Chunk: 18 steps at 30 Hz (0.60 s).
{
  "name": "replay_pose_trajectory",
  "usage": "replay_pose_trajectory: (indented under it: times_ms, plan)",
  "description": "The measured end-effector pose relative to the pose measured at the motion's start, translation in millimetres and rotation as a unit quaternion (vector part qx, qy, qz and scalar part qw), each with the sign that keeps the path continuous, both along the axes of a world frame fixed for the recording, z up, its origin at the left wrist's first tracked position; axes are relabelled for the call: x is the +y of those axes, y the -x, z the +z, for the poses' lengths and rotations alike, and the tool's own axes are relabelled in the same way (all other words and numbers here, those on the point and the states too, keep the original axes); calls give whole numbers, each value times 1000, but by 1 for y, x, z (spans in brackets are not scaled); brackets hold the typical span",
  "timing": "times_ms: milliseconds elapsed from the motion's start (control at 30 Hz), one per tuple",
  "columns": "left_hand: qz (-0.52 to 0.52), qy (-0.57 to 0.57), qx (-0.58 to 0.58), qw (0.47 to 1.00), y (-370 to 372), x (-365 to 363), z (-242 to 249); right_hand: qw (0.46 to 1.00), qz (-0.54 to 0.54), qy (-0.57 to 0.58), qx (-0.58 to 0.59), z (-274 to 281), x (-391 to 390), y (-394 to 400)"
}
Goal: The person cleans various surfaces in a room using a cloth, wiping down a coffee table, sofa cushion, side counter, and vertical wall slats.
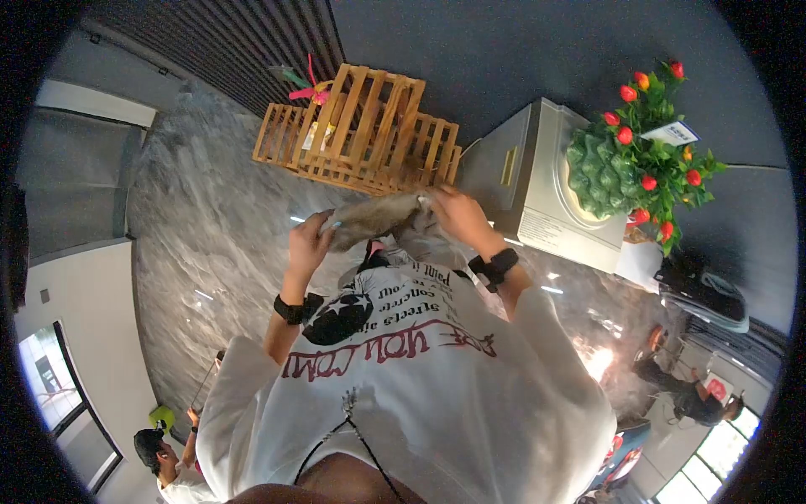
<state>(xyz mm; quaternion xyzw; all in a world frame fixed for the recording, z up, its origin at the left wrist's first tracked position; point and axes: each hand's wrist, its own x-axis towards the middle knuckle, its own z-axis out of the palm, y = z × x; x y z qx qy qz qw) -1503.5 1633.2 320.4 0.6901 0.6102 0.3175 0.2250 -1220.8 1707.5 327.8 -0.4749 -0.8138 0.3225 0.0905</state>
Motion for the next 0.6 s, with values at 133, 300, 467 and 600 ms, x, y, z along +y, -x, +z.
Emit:
replay_pose_trajectory:
  times_ms: [133,300,467,600]
  plan:
    - [-15,54,40,998,9,36,8,996,-49,-23,73,-29,32,8]
    - [-111,-86,23,990,22,91,22,983,-107,-125,78,0,72,3]
    - [-17,-186,111,976,2,206,43,924,-228,-292,97,-20,152,22]
    - [-73,-136,89,984,-15,251,-45,882,-434,-151,104,-103,179,65]
